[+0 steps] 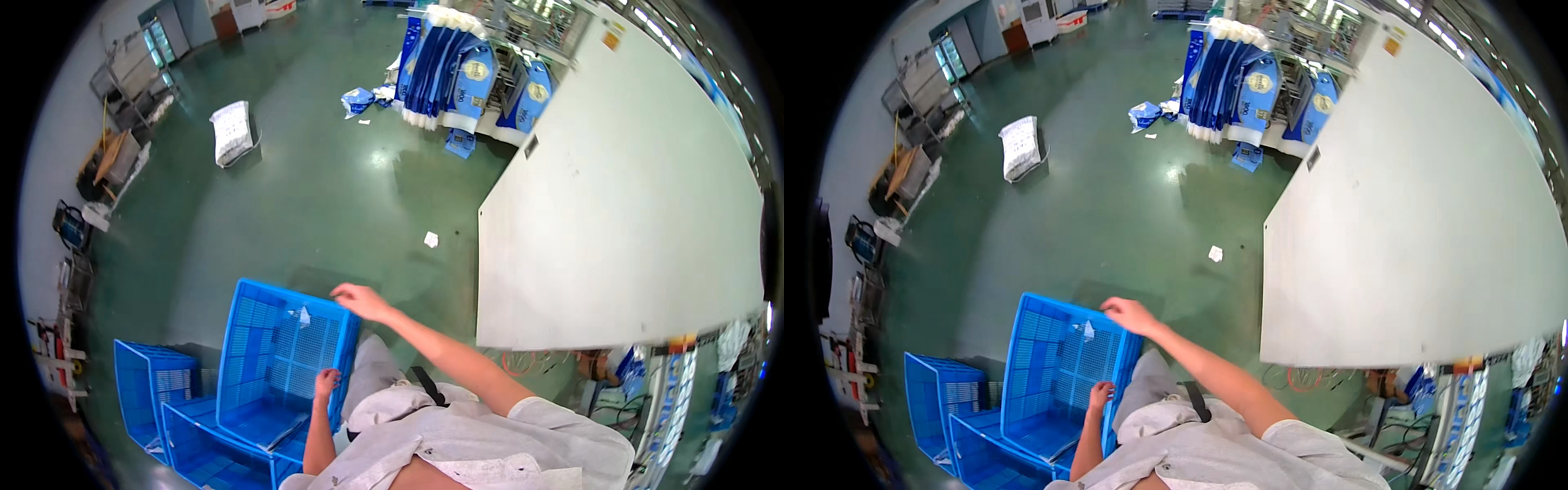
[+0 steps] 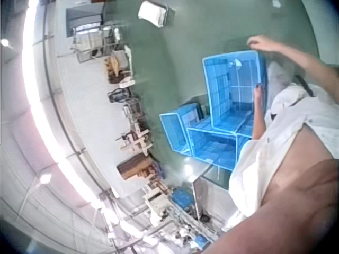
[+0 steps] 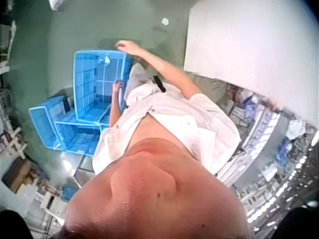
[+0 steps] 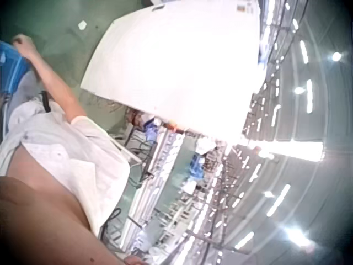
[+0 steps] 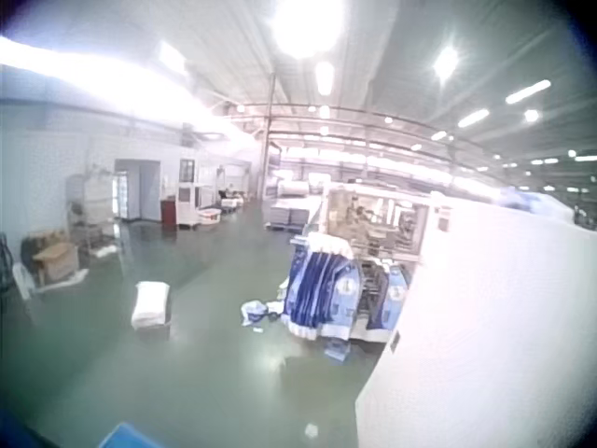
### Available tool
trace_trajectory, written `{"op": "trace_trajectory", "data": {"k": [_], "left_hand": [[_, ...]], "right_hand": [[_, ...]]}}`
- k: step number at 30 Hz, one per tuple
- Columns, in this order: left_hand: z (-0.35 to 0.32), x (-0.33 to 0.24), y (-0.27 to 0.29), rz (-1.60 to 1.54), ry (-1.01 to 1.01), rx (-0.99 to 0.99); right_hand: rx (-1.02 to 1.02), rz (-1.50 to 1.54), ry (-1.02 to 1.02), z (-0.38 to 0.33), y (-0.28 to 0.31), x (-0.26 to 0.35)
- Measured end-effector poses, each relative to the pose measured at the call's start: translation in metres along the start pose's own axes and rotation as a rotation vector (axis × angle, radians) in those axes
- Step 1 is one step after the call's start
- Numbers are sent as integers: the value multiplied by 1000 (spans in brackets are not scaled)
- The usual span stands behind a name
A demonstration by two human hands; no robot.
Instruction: The person removes rolls of toilet paper from a large plastic pack by hand and places them one by one onto a moving conveyor belt.
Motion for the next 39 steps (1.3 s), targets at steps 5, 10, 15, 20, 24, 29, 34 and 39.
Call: {"op": "trace_trajectory", "data": {"k": [5,10,15,20,24,29,34,39], "left_hand": [[74,-62,-20,110,3,-30],[162,-57,-97,290,292,292],[315,-226,-72,708,-365,418],[512,-492,-104,170,-11,140],[646,-676,-109,38,-217,86],[700,-831,-103,-117,-114,72],[803,-852,-57,-132,75,-140],[888,-824,-42,203,215,-106]], "right_hand": [[435,-145,74,104,-46,15],[200,-784,-515,154,147,-280],[-503,-66,-967,178,330,-290],[-262,-645,-952,166,441,-344],[-228,-232,-1149,246,372,-399],[278,-490,-1057,563,276,-440],[-68,-462,-305,1123,232,-249],[-88,48,-130,1470,173,-56]]}}
Point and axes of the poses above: each hand's wrist, its own z-axis towards the middle knuckle, its own y-axis out of the back of the hand, x = y × z, the point moved 9 cm from there along z, towards the middle knuckle, and after that the axes turned 15 degrees about -x, right-handed, at the moved point
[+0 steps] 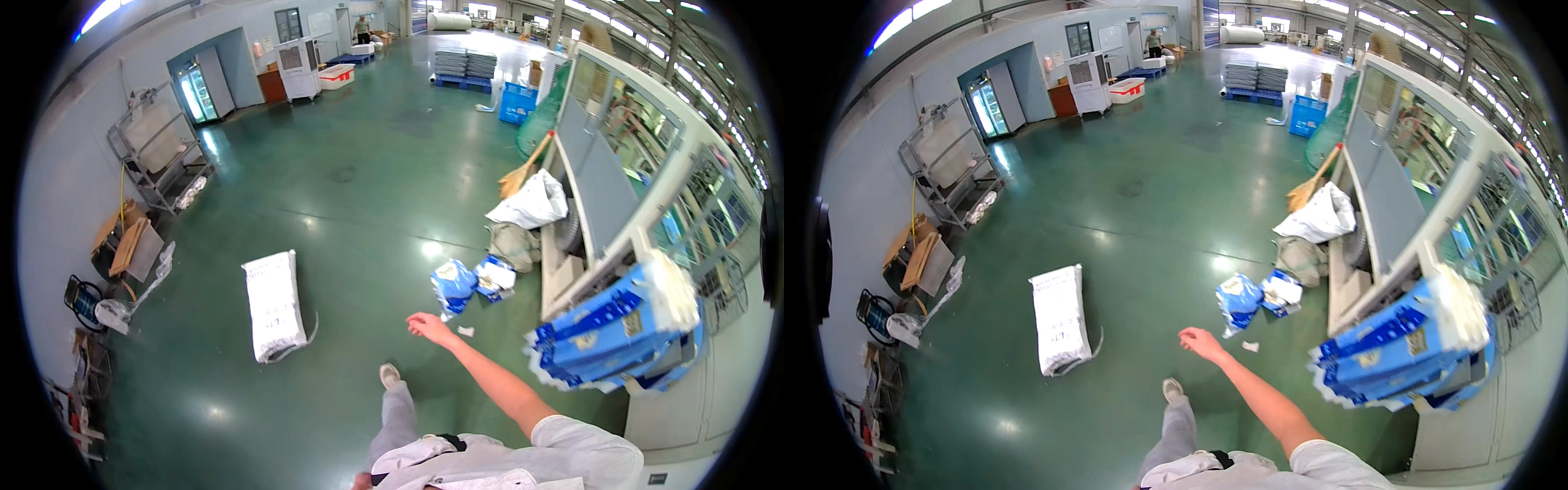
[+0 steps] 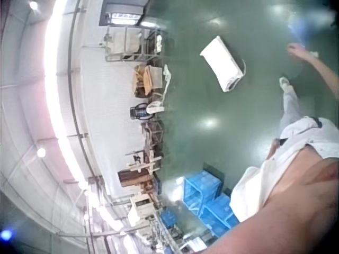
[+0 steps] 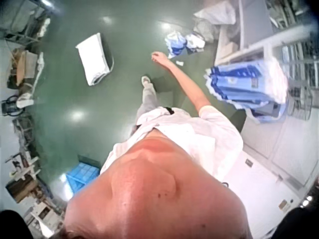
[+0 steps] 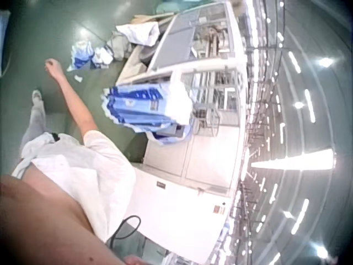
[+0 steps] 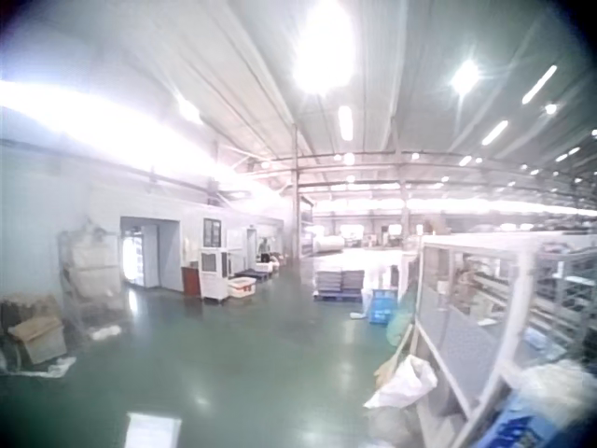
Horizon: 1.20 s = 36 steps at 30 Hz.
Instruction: The person removes rolls of toilet paper from a large plastic pack by hand and places them one by one onto a moving conveyor belt.
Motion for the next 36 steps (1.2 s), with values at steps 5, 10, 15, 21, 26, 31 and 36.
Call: {"op": "trace_trajectory", "data": {"k": [5,10,15,21,26,31,36], "left_hand": [[129,-211,-13,137,-106,161],[295,-503,40,426,-662,202],[428,-877,71,-28,-640,52],[504,-1119,-23,-242,-519,162],[547,-1181,-85,108,-422,239],[615,-1235,-124,270,-457,213],[706,-1389,-161,346,-332,251]], "right_hand": [[-46,144,-152,130,28,-77],[-111,-508,-601,94,107,-225],[-466,-22,-1233,33,155,-320],[-302,-92,-693,287,199,-366],[-241,-333,-491,735,200,-216],[-278,73,-144,1081,235,101],[-397,134,268,1236,329,374]]}}
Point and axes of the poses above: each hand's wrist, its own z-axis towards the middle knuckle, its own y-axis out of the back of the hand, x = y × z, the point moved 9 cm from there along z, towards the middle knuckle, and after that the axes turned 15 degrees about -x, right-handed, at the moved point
